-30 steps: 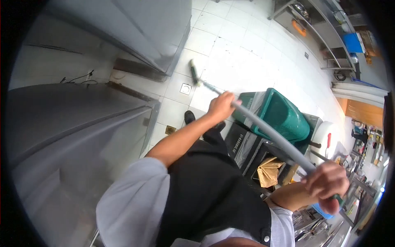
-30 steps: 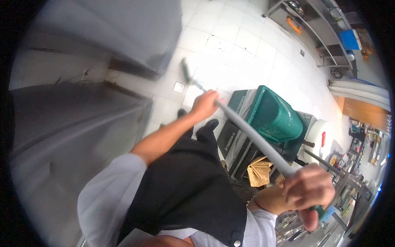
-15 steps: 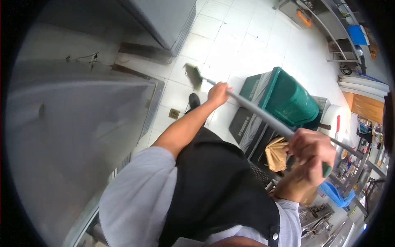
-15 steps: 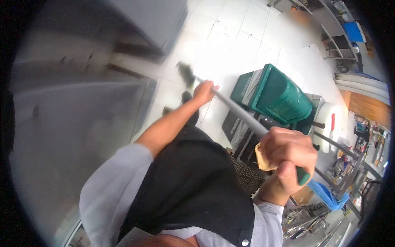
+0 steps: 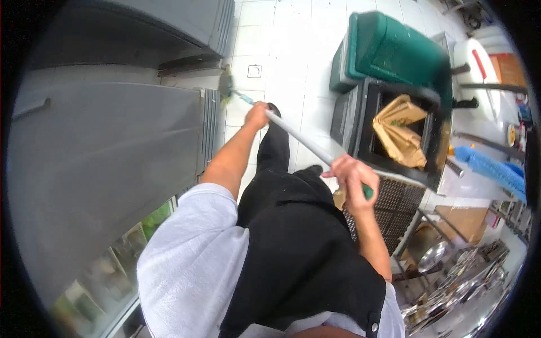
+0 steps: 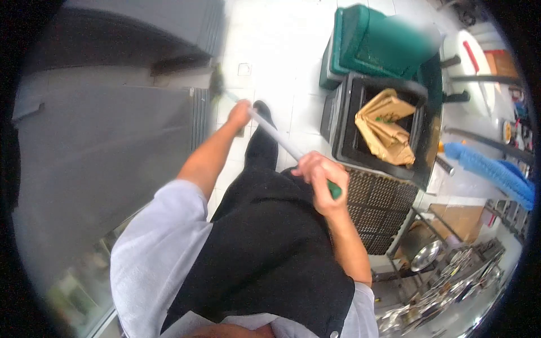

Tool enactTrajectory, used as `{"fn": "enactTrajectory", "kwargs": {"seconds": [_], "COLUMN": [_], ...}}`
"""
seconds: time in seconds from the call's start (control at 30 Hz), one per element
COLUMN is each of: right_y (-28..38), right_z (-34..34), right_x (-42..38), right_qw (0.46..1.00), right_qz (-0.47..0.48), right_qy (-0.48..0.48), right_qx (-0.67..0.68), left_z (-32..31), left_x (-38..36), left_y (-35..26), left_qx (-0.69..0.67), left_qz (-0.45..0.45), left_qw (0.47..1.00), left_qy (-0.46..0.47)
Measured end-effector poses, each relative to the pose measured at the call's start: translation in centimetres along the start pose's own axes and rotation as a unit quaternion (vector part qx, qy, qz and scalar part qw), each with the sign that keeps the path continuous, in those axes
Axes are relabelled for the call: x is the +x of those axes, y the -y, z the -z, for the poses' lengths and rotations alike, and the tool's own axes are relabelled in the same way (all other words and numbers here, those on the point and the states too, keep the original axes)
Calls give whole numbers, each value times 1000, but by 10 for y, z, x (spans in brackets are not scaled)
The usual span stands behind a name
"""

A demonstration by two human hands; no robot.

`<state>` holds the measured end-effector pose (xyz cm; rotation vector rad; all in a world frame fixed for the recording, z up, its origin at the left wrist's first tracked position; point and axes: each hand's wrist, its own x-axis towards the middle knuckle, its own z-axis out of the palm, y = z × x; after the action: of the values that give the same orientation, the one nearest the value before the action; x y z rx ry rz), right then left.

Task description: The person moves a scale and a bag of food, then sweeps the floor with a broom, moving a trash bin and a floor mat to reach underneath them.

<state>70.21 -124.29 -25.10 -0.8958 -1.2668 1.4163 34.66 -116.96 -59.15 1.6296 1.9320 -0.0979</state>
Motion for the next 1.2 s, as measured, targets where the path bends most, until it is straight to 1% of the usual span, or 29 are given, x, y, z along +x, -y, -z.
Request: {"fn": "enactTrajectory", "kwargs": {"seconds": [0.03,0.07,0.1,0.13,0.17,0.2,0.27,0.33,0.37,0.47,0.53,0.6,0.63,0.7,0.73,0.77,0.8,0.83,0.87,0.9,0.93,0.97,1.0,1.03,1.07,1.1,1.13,1.17,1.2], "right_y": [12,20,29,24,38,58,94,94,80,20,-40,-101,-116,-145,-180,-226,-276,-315,-353,-397,-449,-511,-562,-563,-595,-618,-640,-652,-662], "right_z": [12,31,48,79,106,125,156,170,181,185,184,202,208,231,240,247,262,261,260,251,233,206,193,134,98,53,7,-30,-50], "right_x": [-10,-16,-31,-47,-49,-54,-70,-106,-125,-168,-187,-231,-250,-283,-306,-334,-354,-359,-360,-353,-340,-334,-351,-302,-296,-276,-255,-220,-200], "right_qw": [1000,998,998,992,987,982,977,957,955,938,908,866,788,743,716,716,701,691,680,667,652,634,676,653,645,670,694,662,645], "right_qz": [4,52,9,5,40,38,44,38,21,-46,-80,-106,-104,-153,-181,-221,-245,-266,-287,-323,-359,-348,-326,-417,-455,-443,-430,-489,-531], "right_qy": [-10,-5,-56,-95,-102,-108,-115,-208,-230,-279,-354,-438,-566,-615,-639,-615,-623,-624,-624,-608,-591,-605,-315,-520,-439,-423,-407,-374,-295], "right_qx": [0,-41,1,87,118,153,171,200,186,203,207,218,221,217,215,244,245,252,259,285,312,333,581,360,430,420,409,428,463], "left_z": [-29,-48,-36,-19,-21,-3,13,-1,-27,-76,-116,-157,-166,-179,-202,-228,-252,-263,-276,-294,-321,-322,-324,-319,-305,-263,-259,-251,-246], "left_x": [0,0,-18,-35,-44,-69,-106,-137,-146,-170,-170,-172,-179,-184,-179,-171,-156,-140,-124,-105,-74,-51,-26,-7,12,20,48,64,76], "left_y": [-5,-22,-63,-108,-129,-160,-192,-189,-168,-130,-109,-93,-93,-98,-80,-57,-45,-34,-17,9,53,93,134,185,237,243,286,311,329], "left_qx": [-39,-93,-118,-108,-106,-97,-98,-49,-42,-10,11,24,28,8,14,20,21,51,87,123,184,181,218,247,226,248,290,308,323], "left_qz": [-58,-98,-96,-67,-94,-58,-77,-116,-167,-135,-91,-58,-49,-43,-44,-44,-48,-46,-25,-4,39,40,83,77,132,167,202,239,275], "left_qw": [997,991,988,992,989,993,992,991,982,971,976,979,979,982,982,982,984,979,977,973,960,964,954,949,947,933,903,888,872], "left_qy": [-19,-23,-20,-14,-41,-41,-28,44,71,197,195,196,197,182,181,181,173,193,195,197,205,191,186,178,188,200,245,243,243]}}
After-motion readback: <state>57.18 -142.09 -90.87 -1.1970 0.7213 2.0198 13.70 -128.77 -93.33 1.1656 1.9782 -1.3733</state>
